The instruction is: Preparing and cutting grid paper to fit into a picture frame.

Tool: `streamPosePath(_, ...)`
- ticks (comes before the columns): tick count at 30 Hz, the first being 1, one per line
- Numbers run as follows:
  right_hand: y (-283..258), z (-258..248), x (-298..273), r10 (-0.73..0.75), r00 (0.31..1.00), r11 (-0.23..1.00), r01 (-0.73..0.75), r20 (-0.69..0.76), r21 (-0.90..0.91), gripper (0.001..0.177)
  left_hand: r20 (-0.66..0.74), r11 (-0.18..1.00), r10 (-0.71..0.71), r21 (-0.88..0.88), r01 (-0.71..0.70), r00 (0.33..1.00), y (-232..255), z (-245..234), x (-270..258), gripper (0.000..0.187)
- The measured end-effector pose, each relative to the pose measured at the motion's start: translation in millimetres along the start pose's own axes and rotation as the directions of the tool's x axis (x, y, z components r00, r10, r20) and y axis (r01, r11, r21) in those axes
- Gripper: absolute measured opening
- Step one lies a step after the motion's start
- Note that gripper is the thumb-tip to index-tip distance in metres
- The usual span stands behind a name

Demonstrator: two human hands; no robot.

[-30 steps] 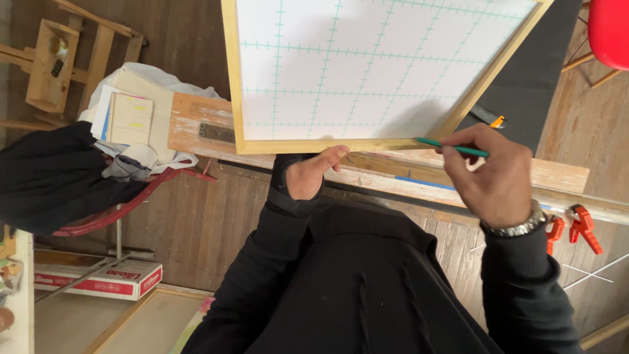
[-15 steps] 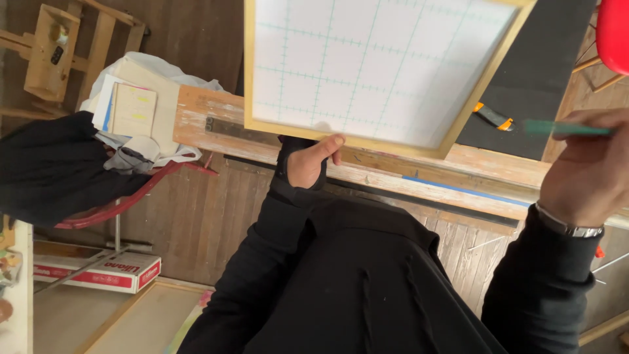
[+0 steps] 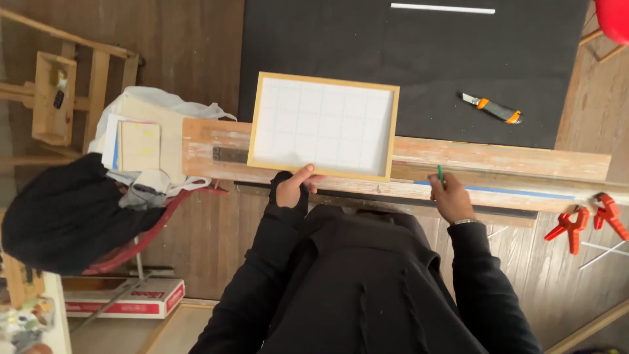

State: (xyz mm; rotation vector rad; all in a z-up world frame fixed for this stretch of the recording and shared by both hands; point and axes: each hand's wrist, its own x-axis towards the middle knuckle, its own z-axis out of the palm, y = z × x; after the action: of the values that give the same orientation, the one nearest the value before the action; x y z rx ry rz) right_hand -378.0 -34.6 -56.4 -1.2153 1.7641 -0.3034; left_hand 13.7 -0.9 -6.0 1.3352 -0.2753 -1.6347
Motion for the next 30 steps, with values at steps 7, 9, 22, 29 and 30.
streamPosePath(7,60.4,-9.3,71.1,0.006,0.998,0.989,0.004,0.061,-0.147,0.028,-0.053,0.978,-0.12,0.168,0.127,0.991,-6.3,12.2,28.1,0.047)
streamPosePath(9,68.4,-26.0,114.2,-0.045,0.999,0.973,0.037,-0.031,-0.228,0.025,-0.082,0.994,-0.098,0.05,0.102,0.992,-5.7,32.4,33.5,0.044)
streamPosePath(22,39.3,-141.3,421.2,-0.695,0.709,0.465,0.316,-0.12,-0.827,0.02,-0.447,0.948,-0.296,-0.028,0.317,0.844,-74.6,103.3,76.7,0.044)
streamPosePath(29,-87.2,-118.5,348.0,-0.445,0.859,0.89,0.456,0.253,0.017,0.034,-0.231,0.963,-0.162,0.176,0.205,0.959,-95.6,105.2,129.5,0.038)
streamPosePath(30,-94.1,-116.1,334.3,-0.507,0.796,0.857,0.508,0.33,0.091,0.038,-0.134,0.944,-0.169,0.263,0.199,0.977,-101.9,99.9,138.5,0.043)
